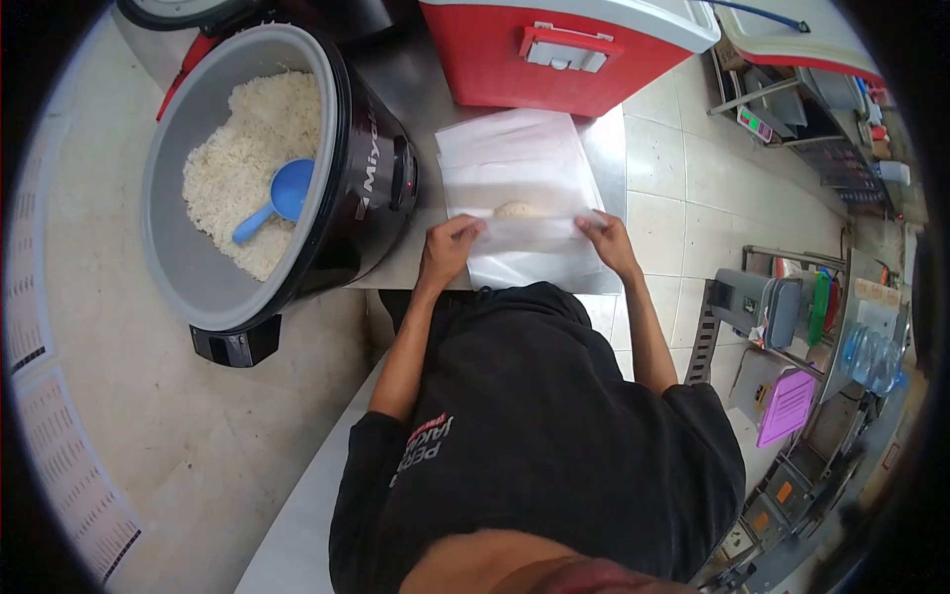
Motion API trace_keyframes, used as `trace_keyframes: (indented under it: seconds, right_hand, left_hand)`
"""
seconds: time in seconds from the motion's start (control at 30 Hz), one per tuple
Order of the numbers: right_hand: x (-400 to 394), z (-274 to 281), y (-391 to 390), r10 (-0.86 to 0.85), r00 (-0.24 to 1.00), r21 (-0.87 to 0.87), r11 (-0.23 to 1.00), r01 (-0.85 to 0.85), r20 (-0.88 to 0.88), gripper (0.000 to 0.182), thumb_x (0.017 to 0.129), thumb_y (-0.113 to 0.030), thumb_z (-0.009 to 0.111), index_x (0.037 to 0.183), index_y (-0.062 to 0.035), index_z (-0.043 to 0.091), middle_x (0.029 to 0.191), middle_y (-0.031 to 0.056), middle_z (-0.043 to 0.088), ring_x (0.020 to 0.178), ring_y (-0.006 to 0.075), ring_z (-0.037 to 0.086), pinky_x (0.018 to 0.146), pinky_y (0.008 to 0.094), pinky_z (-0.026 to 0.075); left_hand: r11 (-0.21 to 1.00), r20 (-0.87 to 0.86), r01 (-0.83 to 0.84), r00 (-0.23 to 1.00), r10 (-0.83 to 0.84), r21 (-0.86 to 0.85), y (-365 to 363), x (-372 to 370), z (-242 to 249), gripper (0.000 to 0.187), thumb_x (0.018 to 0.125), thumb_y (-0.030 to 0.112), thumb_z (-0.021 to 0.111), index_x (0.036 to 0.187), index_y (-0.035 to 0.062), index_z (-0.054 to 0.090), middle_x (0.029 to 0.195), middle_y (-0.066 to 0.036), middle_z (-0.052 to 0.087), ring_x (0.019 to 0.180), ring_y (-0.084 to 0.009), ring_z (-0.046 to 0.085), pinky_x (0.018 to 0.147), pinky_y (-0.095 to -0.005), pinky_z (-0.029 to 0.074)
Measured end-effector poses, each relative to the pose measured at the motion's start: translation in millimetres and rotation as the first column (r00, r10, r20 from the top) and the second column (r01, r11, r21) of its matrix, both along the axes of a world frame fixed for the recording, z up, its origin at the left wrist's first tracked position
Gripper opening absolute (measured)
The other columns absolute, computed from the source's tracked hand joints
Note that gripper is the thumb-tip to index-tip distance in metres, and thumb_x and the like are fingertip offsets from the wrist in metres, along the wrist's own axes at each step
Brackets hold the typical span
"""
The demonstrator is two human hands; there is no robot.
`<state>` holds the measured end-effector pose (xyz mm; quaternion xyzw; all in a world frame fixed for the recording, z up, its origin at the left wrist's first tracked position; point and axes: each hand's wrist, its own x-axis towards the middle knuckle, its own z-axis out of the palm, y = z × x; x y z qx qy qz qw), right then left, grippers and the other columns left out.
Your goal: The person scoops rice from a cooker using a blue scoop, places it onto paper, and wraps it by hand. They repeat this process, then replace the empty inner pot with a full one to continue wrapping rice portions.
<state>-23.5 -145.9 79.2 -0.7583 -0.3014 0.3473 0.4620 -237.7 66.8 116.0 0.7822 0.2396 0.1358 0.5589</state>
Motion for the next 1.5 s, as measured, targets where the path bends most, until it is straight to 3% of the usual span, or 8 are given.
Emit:
trace_keyframes:
  seconds: [0.2, 0.33, 0.53, 0.6, 0.7, 1.0, 1.17, 1.5]
  right_hand:
    - [-4.9, -28.2, 30.3, -0.282, 0.943, 0.028, 0.959, 0.281, 0.176, 0.028, 0.089, -0.028, 0.056, 0.090, -0.0014, 0.065, 0.067, 0.0196, 0.061, 0.061, 0.0259, 0.059, 0.062, 0.0375, 0.047]
    - [-11.0, -19.3, 33.6, 0.119, 0.778, -0.300, 0.950, 0.092, 0.617, 0.012, 0.079, -0.019, 0.058, 0.082, -0.0071, 0.058, 0.068, 0.0186, 0.061, 0.072, 0.0423, 0.059, 0.063, 0.0489, 0.047]
    - [6.8, 2.6, 67.4, 0.026, 0.723, -0.023, 1.000, -0.014, 0.690, 0.045, 0.070, -0.014, 0.071, 0.111, -0.0054, 0.054, 0.114, 0.0148, 0.054, 0.104, 0.0342, 0.052, 0.087, 0.0434, 0.042]
    - [24.3, 2.2, 90.3, 0.001, 0.672, 0.081, 0.993, -0.090, 0.741, 0.052, 0.068, -0.022, 0.075, 0.113, -0.0067, 0.053, 0.112, 0.0151, 0.056, 0.102, 0.0345, 0.053, 0.086, 0.0436, 0.043]
    - [53.0, -12.2, 122.7, 0.439, 0.742, -0.383, 0.886, -0.263, 0.507, 0.070, 0.062, -0.041, 0.078, 0.117, -0.0065, 0.053, 0.115, 0.0145, 0.056, 0.104, 0.0331, 0.053, 0.086, 0.0443, 0.045]
    - [33.3, 61.6, 102.4, 0.662, 0.613, -0.330, 0.748, -0.576, 0.431, 0.027, 0.075, -0.007, 0.063, 0.103, -0.0041, 0.062, 0.101, 0.0151, 0.063, 0.094, 0.0343, 0.060, 0.082, 0.0406, 0.049]
    - [11.6, 56.0, 66.4, 0.670, 0.513, -0.313, 0.723, -0.616, 0.537, 0.021, 0.073, 0.000, 0.055, 0.091, -0.0041, 0.063, 0.094, 0.0127, 0.062, 0.088, 0.0322, 0.060, 0.078, 0.0416, 0.049]
    - [-5.4, 15.7, 32.6, 0.585, 0.592, -0.300, 0.804, -0.514, 0.554, 0.018, 0.077, -0.001, 0.052, 0.092, -0.0038, 0.061, 0.095, 0.0110, 0.060, 0.092, 0.0309, 0.058, 0.077, 0.0409, 0.050]
  left_hand:
    - [0.952, -0.311, -0.203, 0.911, 0.269, 0.229, 5.0, 18.7, -28.0, 0.028, 0.089, 0.025, 0.058, 0.085, -0.0030, 0.061, 0.078, -0.018, 0.064, 0.070, -0.0355, 0.060, 0.067, -0.0369, 0.047]
    - [0.871, -0.187, -0.096, 0.960, 0.210, 0.483, -2.0, 8.8, -53.4, 0.021, 0.086, 0.017, 0.057, 0.089, -0.0034, 0.057, 0.081, -0.020, 0.062, 0.074, -0.0414, 0.057, 0.067, -0.0414, 0.047]
    - [0.740, -0.021, -0.121, 0.984, 0.179, 0.662, -20.4, 23.1, -27.6, 0.031, 0.082, 0.013, 0.058, 0.111, 0.0015, 0.057, 0.121, -0.018, 0.054, 0.114, -0.0341, 0.050, 0.094, -0.0470, 0.040]
    - [0.771, 0.062, 0.258, 0.932, -0.358, 0.582, -31.2, 32.1, -29.8, 0.043, 0.086, 0.017, 0.056, 0.126, 0.0037, 0.050, 0.141, -0.016, 0.038, 0.132, -0.0331, 0.033, 0.105, -0.0502, 0.028]
    - [0.676, -0.126, 0.351, 0.925, -0.358, 0.648, -45.8, 39.6, -30.6, 0.050, 0.088, 0.022, 0.054, 0.133, 0.0049, 0.043, 0.145, -0.017, 0.032, 0.136, -0.0320, 0.026, 0.110, -0.0497, 0.022]
    - [0.807, 0.324, -0.005, 0.917, -0.232, 0.590, -20.6, 46.3, -35.7, 0.043, 0.082, 0.010, 0.058, 0.122, -0.0020, 0.049, 0.132, -0.019, 0.046, 0.124, -0.0330, 0.044, 0.102, -0.0443, 0.035]
    - [0.414, -0.051, 0.159, 0.964, -0.260, 0.896, 18.4, 56.1, 1.0, 0.035, 0.077, 0.004, 0.053, 0.112, 0.0042, 0.055, 0.118, -0.013, 0.053, 0.111, -0.0279, 0.052, 0.091, -0.0361, 0.042]
    - [0.514, -0.093, 0.405, 0.845, -0.527, 0.756, 27.0, 25.4, -38.5, 0.010, 0.076, 0.003, 0.054, 0.086, 0.0046, 0.055, 0.091, -0.007, 0.056, 0.092, -0.0234, 0.057, 0.077, -0.0339, 0.051]
